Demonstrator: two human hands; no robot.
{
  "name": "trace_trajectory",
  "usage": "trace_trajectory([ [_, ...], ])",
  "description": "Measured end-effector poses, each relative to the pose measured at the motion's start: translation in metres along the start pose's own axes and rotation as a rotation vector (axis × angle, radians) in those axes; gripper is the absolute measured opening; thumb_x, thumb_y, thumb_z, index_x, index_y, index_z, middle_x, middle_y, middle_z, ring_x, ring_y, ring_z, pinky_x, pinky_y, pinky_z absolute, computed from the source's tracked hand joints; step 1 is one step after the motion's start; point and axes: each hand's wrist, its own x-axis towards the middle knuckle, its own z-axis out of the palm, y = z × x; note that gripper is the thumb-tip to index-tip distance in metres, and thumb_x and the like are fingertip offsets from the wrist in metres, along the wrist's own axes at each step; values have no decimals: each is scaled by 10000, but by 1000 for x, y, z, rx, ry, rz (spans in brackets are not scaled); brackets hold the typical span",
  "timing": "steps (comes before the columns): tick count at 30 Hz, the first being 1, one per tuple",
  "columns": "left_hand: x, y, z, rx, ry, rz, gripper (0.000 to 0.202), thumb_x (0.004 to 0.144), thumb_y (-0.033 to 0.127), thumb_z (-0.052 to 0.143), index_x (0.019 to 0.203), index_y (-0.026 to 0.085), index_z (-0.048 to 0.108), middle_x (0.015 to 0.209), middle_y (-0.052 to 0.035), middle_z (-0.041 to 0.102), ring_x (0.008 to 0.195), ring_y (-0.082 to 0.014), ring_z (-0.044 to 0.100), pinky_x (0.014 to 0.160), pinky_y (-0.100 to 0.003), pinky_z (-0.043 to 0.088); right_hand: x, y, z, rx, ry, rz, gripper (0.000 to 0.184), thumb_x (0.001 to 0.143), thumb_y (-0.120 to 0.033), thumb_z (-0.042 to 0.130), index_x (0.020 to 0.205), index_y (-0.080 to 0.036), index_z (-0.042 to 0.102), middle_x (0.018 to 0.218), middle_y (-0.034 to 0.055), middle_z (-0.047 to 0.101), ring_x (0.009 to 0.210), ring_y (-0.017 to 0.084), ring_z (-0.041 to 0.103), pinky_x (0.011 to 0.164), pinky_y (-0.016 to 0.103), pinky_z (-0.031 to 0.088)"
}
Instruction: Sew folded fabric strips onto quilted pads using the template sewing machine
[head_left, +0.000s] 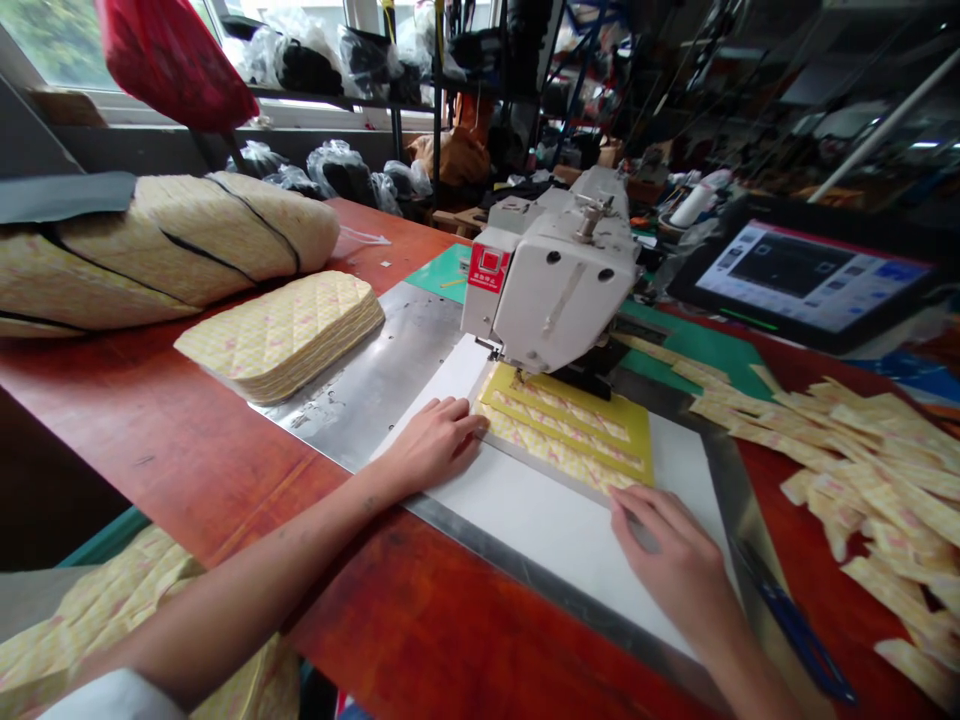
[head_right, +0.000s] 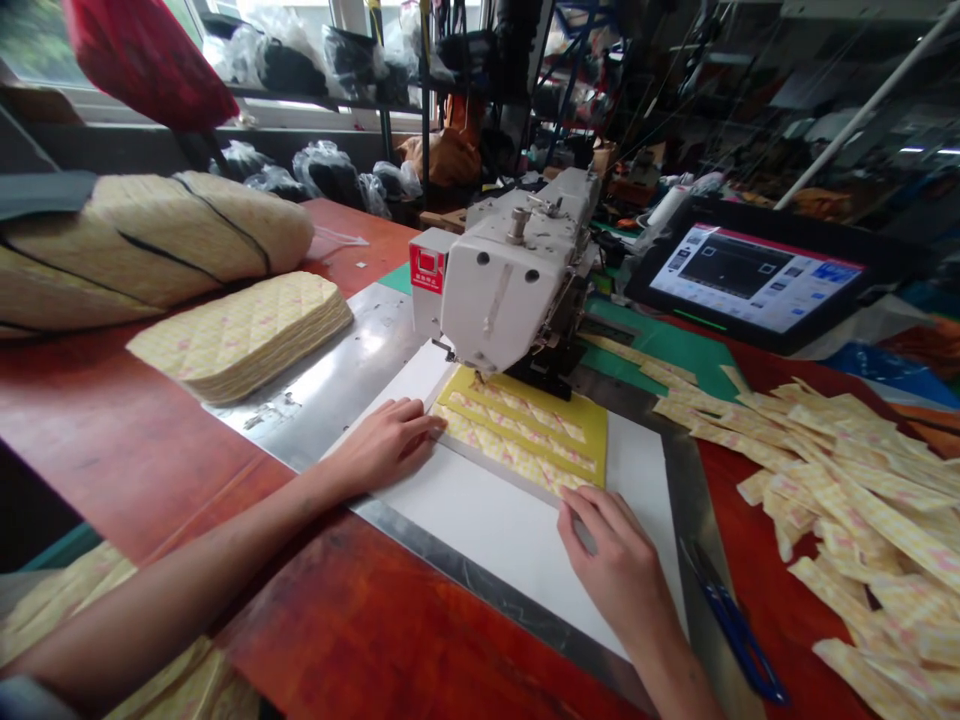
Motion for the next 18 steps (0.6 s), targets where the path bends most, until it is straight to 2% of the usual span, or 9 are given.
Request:
trace_trajectory([
  [3, 0, 0, 0, 1, 2, -12, 242, 975, 198, 520, 1147, 199, 689, 895, -57, 615, 846, -213, 587, 820, -345, 461, 0, 0, 1, 22, 0, -6, 159, 977, -155, 628, 1098, -183, 728, 982, 58, 732, 937, 205, 699, 917, 337, 543],
  [9, 0, 1, 0, 33, -18, -26, 199, 989, 226, 519, 1093, 203, 687, 850, -45, 634, 807, -208, 580, 794, -345, 432, -8, 4, 2, 4, -29, 82, 227, 964, -232, 673, 1174, -187, 745, 911, 70, 627, 855, 222, 615, 783, 370, 532],
  [14, -1, 1, -1, 110, -8, -19, 224, 1020, 294, 490, 1044, 203, 693, 848, -61, 636, 825, -223, 568, 781, -361, 397, -12, 6, 0, -4, -64, 70, 301, 962, -262, 684, 1253, -192, 719, 922, 74, 612, 857, 228, 583, 803, 390, 515],
  [18, -1, 1, -2, 118, -6, -18, 247, 1032, 306, 477, 1037, 197, 698, 844, -67, 635, 829, -226, 567, 785, -365, 398, -10, 1, 0, 7, -40, 54, 263, 949, -219, 697, 1209, -203, 732, 889, 62, 615, 833, 218, 572, 799, 379, 501],
])
